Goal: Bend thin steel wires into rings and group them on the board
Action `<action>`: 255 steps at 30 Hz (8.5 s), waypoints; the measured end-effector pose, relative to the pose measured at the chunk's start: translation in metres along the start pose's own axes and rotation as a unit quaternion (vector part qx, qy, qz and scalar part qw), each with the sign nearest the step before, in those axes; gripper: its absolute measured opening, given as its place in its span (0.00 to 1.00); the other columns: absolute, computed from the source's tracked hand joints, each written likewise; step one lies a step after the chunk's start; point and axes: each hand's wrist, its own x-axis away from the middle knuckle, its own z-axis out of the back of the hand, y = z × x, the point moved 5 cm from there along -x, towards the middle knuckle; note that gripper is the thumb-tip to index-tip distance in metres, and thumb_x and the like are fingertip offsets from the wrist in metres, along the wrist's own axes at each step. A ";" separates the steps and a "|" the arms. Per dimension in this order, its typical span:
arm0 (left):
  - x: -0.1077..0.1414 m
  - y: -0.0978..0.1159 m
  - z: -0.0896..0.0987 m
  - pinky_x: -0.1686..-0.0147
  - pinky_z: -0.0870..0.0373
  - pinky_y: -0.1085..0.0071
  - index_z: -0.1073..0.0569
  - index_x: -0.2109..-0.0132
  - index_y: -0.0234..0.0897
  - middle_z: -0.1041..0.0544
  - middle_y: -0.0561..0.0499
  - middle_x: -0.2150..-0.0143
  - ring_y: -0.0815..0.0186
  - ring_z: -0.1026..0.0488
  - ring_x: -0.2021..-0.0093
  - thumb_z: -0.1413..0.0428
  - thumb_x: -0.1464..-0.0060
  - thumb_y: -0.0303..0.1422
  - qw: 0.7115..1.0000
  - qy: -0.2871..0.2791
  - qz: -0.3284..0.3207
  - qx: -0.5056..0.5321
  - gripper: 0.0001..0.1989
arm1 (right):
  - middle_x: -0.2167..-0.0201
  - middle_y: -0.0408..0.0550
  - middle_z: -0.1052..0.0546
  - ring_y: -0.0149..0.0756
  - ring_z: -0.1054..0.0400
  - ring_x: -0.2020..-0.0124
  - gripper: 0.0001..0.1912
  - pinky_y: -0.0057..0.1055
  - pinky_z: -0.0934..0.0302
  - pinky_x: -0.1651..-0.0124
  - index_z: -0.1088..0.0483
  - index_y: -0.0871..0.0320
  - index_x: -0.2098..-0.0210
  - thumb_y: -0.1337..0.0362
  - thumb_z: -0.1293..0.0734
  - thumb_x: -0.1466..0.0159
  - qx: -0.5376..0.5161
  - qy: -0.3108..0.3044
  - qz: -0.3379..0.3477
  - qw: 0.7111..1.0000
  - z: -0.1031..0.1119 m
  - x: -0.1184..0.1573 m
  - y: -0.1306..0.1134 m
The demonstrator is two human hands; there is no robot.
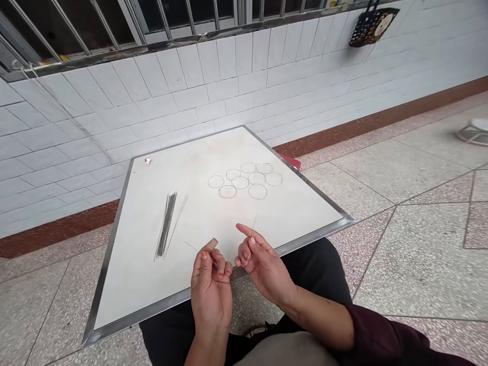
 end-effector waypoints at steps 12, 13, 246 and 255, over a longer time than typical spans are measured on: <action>0.028 0.019 -0.003 0.73 0.35 0.69 0.21 0.57 0.33 0.33 0.57 0.83 0.71 0.40 0.81 0.44 0.38 0.40 0.970 -0.148 0.121 -0.148 0.14 | 0.75 0.36 0.36 0.21 0.53 0.82 0.22 0.22 0.44 0.77 0.35 0.47 0.37 0.54 0.36 0.29 0.145 -0.148 -0.073 0.976 -0.002 0.008 -0.009; 0.030 0.020 -0.003 0.72 0.34 0.68 0.21 0.56 0.33 0.32 0.56 0.83 0.70 0.38 0.81 0.45 0.37 0.41 0.968 -0.156 0.122 -0.154 0.15 | 0.75 0.36 0.37 0.22 0.52 0.81 0.22 0.22 0.44 0.77 0.35 0.48 0.37 0.54 0.36 0.29 0.156 -0.155 -0.076 0.973 -0.002 0.009 -0.010; 0.063 -0.026 0.001 0.60 0.33 0.69 0.19 0.70 0.35 0.28 0.49 0.67 0.65 0.33 0.64 0.37 0.47 0.32 0.959 -0.119 0.244 -0.083 0.05 | 0.44 0.53 0.32 0.43 0.38 0.41 0.47 0.41 0.42 0.37 0.39 0.52 0.39 0.56 0.18 0.54 0.455 -0.427 0.133 0.770 0.002 0.000 -0.050; 0.065 -0.026 0.008 0.61 0.31 0.70 0.19 0.69 0.36 0.28 0.49 0.66 0.64 0.33 0.63 0.35 0.49 0.32 0.962 -0.095 0.245 -0.070 0.04 | 0.40 0.53 0.36 0.43 0.39 0.39 0.61 0.37 0.44 0.37 0.46 0.49 0.34 0.53 0.16 0.61 0.436 -0.393 0.087 0.805 0.009 0.000 -0.046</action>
